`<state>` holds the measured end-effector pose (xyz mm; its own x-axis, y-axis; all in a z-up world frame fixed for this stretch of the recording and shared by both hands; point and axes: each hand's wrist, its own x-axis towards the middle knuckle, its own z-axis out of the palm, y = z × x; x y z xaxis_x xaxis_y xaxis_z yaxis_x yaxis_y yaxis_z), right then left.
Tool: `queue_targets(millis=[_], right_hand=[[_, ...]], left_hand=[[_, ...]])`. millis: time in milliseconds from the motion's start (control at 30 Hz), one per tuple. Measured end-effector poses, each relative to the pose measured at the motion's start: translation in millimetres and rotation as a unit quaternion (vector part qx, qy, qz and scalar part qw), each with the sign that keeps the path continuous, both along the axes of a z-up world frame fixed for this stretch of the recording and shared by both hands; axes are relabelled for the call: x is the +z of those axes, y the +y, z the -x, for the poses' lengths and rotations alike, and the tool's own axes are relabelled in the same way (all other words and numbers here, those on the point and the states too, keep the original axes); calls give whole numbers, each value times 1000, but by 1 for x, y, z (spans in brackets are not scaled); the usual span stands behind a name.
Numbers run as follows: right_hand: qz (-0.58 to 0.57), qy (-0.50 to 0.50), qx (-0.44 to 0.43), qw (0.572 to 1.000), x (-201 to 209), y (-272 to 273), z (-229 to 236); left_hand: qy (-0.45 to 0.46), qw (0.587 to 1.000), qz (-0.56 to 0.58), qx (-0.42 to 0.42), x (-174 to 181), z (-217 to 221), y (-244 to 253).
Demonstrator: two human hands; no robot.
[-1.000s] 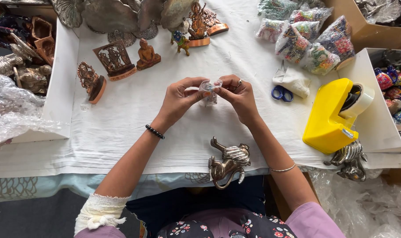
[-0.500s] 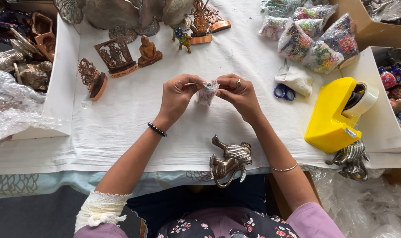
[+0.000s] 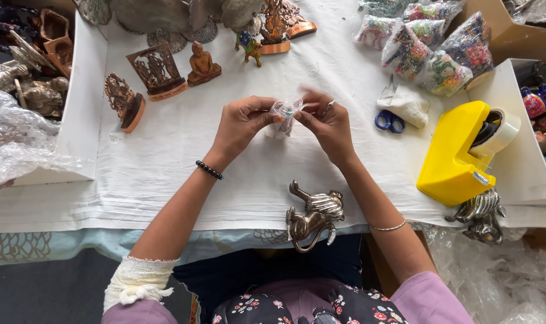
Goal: The person wraps small decorative figurines in bubble wrap and secures them with clear tape. They handle various items, including a small statue and a flat decorative piece, wrapping each individually before placing them aside.
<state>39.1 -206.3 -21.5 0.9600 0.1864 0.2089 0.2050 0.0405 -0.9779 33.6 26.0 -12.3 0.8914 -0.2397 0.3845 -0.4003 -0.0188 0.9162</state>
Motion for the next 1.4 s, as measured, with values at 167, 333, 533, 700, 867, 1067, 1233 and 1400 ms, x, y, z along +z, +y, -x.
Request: queue_targets(millis=[167, 333, 533, 700, 867, 1067, 1233, 1400], right_hand=[[215, -301, -48, 928, 40, 7, 21], [298, -351, -57, 886, 44, 7, 24], [316, -347, -67, 881, 43, 10, 21], [218, -196, 3, 956, 32, 7, 10], [101, -137, 50, 984, 19, 7, 6], [67, -121, 62, 988, 17, 9, 6], [77, -126, 56, 987, 15, 8, 6], [54, -110, 47, 991, 12, 6, 4]], left_hand=[[-43, 997, -35, 55, 11, 6, -3], [-90, 991, -37, 92, 9, 10, -9], [-82, 989, -30, 120, 3, 12, -18], [-18, 993, 17, 114, 2, 9, -22], [-9, 994, 27, 107, 16, 14, -21], [-132, 961, -52, 238, 13, 21, -25], [-162, 960, -49, 223, 8, 23, -25], [-161, 967, -88, 178, 9, 22, -23]])
